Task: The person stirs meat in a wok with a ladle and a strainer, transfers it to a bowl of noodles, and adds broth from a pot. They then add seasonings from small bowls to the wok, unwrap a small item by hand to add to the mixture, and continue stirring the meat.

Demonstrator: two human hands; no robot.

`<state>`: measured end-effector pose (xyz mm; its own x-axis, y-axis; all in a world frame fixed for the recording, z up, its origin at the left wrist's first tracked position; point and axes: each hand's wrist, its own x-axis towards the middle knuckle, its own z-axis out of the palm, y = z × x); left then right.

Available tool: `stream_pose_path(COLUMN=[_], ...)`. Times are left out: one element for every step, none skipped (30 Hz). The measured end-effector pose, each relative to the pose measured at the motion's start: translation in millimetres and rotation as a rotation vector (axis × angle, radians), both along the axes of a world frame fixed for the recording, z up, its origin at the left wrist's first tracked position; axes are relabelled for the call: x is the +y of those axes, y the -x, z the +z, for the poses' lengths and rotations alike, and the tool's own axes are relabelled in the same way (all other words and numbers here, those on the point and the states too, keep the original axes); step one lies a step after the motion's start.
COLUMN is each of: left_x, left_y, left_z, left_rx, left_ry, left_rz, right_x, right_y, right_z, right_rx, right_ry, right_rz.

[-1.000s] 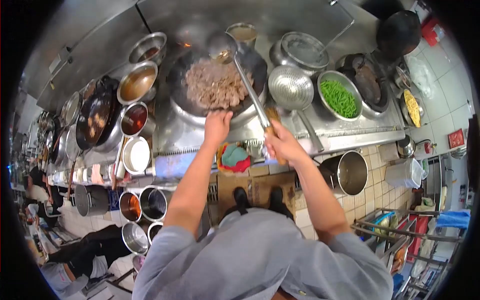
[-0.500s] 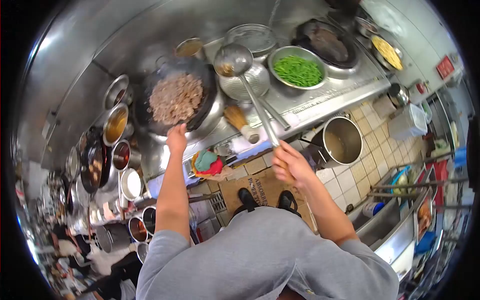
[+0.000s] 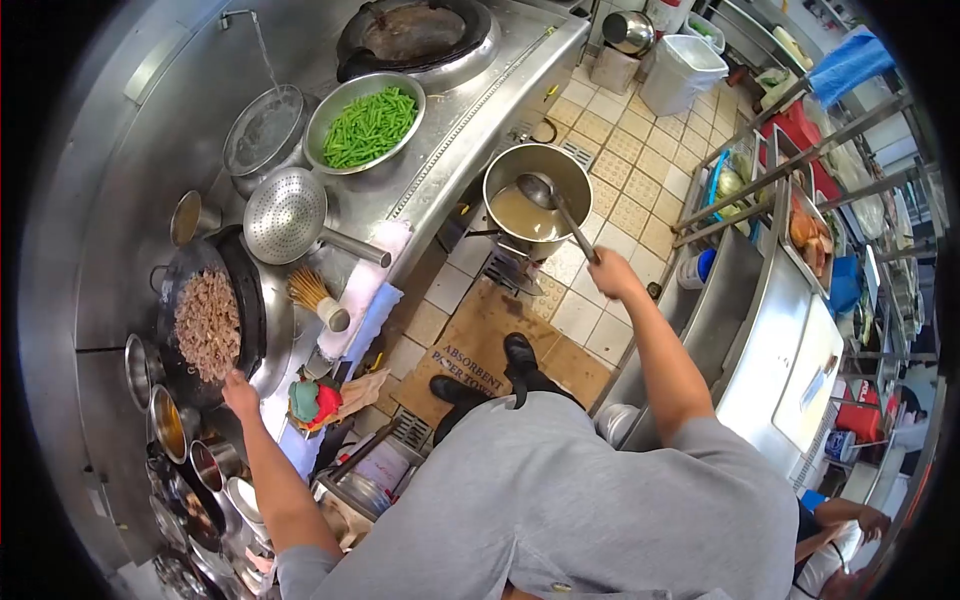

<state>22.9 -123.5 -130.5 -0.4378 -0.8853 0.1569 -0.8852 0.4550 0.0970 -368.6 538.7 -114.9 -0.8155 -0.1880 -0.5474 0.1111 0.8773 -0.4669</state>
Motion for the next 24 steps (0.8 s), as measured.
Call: stream_pose_path(left_x=[9.5,20.8,33.5,45.5,57.6,65.9,67.9,72.8,71.2,69.3,78.1,96.5,104.5,94.6,81.0,71.7,84.7,70.8,48.7,33.0,27.2,27.6,30.7,30.6], left_y=[3.9,5.1,6.2,7.6,11.7,14.3,12.2,11.4,8.7,6.3,12.4,25.9,33.2,27.6,20.4,19.1,28.7,25.5,14.4,6.6,6.0,6.2,6.7,6.3], left_z=[3.9,6.0,5.1,5.3,11.8,20.2,22.6,30.9,33.6,34.9,45.7,66.9,79.1,76.6,72.2,67.7,84.2,76.6,64.2,49.0,33.5,32.6,35.4,36.1], left_rx=[-0.072,-0.077,-0.017,0.042,0.066,0.091,0.054,0.045,0.040,0.039,0.051,-0.067,-0.181,-0.159,-0.116,-0.072,0.050,0.076,0.158,0.241,0.429,0.453,0.446,0.441], left_ry=[0.028,0.038,0.095,0.153,0.049,-0.053,-0.081,-0.122,-0.146,-0.173,-0.165,-0.140,-0.119,-0.120,-0.118,-0.118,-0.043,-0.050,-0.135,-0.219,-0.170,-0.176,-0.200,-0.221], left_rz=[0.021,0.034,-0.005,-0.045,-0.015,0.016,0.022,0.006,0.003,0.000,0.016,0.102,0.188,0.198,0.155,0.107,0.079,0.075,0.013,-0.050,-0.110,-0.109,-0.115,-0.117], right_x=[-5.0,-12.0,-31.6,-52.2,-65.1,-80.8,-84.3,-85.3,-80.8,-85.2,-78.9,-70.2,-60.0,-47.8,-34.2,-19.6,-7.0,4.0,13.6,19.8,23.2,26.9,30.7,30.5], right_y=[24.6,44.2,52.9,56.6,59.5,56.0,71.9,88.7,77.3,64.9,66.1,60.3,51.4,41.5,30.8,21.3,13.2,5.0,-4.4,-13.3,-22.3,-30.9,-38.4,-42.7], right_z=[-55.7,-106.0,-120.4,-131.7,-148.2,-131.6,-173.4,-218.3,-188.8,-157.7,-164.0,-160.6,-155.9,-150.7,-146.1,-145.6,-143.4,-131.6,-113.2,-92.8,-68.6,-47.1,-26.6,-5.1], right_rx=[0.106,0.216,0.191,0.165,0.143,0.021,-0.226,-0.476,-0.582,-0.662,-0.825,-0.875,-0.922,-0.974,-1.023,-1.050,-1.072,-1.109,-1.146,-1.119,-1.093,-1.072,-1.028,-0.987], right_ry=[-0.034,-0.065,-0.098,-0.132,-0.077,0.014,0.153,0.287,0.625,0.876,1.056,1.157,1.261,1.351,1.441,1.508,1.576,1.584,1.591,1.591,1.590,1.592,1.590,1.588], right_rz=[0.017,0.035,-0.038,-0.110,-0.154,-0.241,-0.286,-0.330,-0.564,-0.939,-1.069,-1.112,-1.152,-1.139,-1.124,-1.091,-1.056,-1.045,-1.034,-1.035,-1.035,-1.016,-0.974,-0.927])
